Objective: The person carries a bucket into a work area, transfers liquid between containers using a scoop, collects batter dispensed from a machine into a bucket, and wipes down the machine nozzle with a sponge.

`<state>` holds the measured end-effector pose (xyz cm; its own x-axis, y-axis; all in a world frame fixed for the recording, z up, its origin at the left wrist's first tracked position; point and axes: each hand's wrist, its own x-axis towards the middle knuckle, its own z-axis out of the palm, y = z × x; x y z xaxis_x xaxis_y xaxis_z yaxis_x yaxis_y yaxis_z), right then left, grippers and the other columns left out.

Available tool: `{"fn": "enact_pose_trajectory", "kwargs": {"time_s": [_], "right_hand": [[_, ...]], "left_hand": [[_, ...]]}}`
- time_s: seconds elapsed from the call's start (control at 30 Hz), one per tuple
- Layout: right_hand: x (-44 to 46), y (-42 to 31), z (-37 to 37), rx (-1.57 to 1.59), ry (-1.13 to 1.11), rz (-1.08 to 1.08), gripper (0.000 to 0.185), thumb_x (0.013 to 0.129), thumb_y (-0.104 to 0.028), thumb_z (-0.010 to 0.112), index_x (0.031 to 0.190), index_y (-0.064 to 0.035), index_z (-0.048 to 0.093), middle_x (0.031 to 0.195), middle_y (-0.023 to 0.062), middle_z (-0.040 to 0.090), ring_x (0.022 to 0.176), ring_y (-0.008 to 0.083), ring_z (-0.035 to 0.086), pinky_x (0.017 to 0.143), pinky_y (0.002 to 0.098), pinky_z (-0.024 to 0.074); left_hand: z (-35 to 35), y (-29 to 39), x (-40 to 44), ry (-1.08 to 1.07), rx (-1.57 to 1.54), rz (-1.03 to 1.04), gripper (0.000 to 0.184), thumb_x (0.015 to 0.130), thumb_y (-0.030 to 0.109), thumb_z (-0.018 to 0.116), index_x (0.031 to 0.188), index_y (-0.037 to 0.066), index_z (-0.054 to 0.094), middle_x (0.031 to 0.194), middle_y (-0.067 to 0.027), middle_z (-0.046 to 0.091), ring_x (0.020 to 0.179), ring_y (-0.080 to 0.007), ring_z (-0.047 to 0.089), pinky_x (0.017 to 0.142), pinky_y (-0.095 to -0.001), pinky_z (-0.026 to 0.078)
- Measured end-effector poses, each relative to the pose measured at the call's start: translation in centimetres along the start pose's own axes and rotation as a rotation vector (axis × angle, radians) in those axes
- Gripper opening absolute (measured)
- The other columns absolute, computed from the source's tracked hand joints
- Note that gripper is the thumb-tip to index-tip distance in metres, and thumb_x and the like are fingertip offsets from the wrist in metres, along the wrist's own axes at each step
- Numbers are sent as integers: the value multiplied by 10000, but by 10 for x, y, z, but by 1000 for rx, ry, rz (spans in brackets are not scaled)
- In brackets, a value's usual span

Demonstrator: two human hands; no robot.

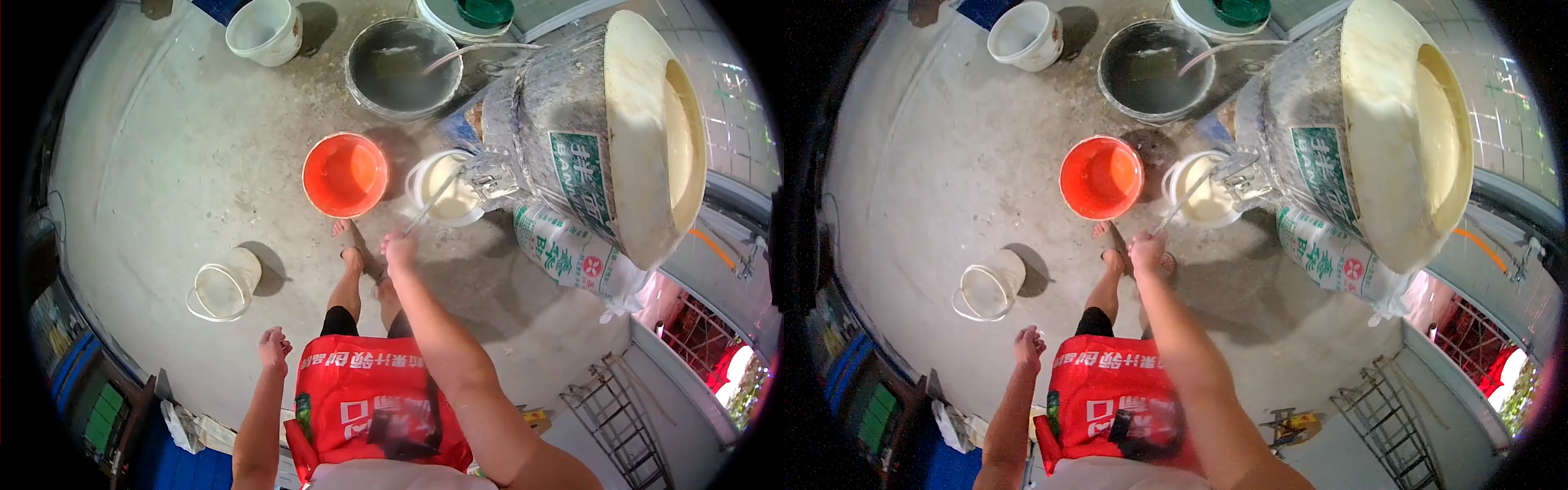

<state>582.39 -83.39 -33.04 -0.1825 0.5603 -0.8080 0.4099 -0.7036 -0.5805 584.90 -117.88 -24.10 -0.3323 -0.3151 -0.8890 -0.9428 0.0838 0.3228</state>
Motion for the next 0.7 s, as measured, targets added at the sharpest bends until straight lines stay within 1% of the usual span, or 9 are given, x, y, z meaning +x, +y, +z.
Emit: {"fn": "enact_pose_trajectory", "kwargs": {"time_s": [0.3,0.4,0.47,0.5,0.57,0.6,0.63,0.7], "right_hand": [[-8,-7,2,79,-11,4,263,858,-55,393,1117,-67,346,652,29,439,445,107,412,367,231,346],[-6,-4,2,131,-11,12,231,847,-78,449,1054,-48,351,641,41,442,409,116,406,341,220,343],[-8,-10,-5,131,30,54,182,839,-65,459,1003,-62,380,624,23,430,408,102,397,336,212,327],[-9,-18,-10,128,48,72,159,834,-59,464,977,-69,395,615,15,423,408,95,392,334,208,319],[-38,-82,-22,334,-3,59,166,814,-43,482,963,-87,424,595,-11,396,417,70,372,331,199,286],[-35,-102,-31,342,-55,37,206,805,-46,494,992,-96,424,590,-24,379,410,55,335,325,200,251],[-37,-119,-33,364,-43,-12,233,798,-55,510,1011,-99,428,583,-25,372,392,61,306,319,212,234],[-27,-143,-41,379,-28,55,239,801,-55,483,1029,-97,426,581,-29,368,392,63,301,319,216,225]], "left_hand": [[-1,1,6,-20,1,20,200,793,177,524,941,43,530,721,-16,478,556,-109,464,519,-254,432],[0,5,9,-18,14,18,216,783,179,525,948,40,528,722,-23,477,555,-110,462,517,-255,432],[4,10,7,6,48,20,221,776,174,522,948,35,525,724,-28,475,555,-111,459,515,-256,430],[7,12,6,18,61,20,224,772,172,520,947,33,523,724,-30,474,555,-112,458,514,-256,429],[11,17,10,-10,59,34,226,766,168,516,942,26,520,725,-30,472,548,-109,451,513,-254,428],[14,17,10,-22,56,38,226,763,165,514,939,23,519,726,-31,471,544,-107,447,512,-253,427],[18,19,5,-15,55,33,222,764,160,511,937,20,516,721,-29,467,540,-105,441,508,-250,422],[29,33,2,-5,52,36,215,764,148,503,932,15,511,713,-26,459,530,-99,430,499,-244,411]]}}
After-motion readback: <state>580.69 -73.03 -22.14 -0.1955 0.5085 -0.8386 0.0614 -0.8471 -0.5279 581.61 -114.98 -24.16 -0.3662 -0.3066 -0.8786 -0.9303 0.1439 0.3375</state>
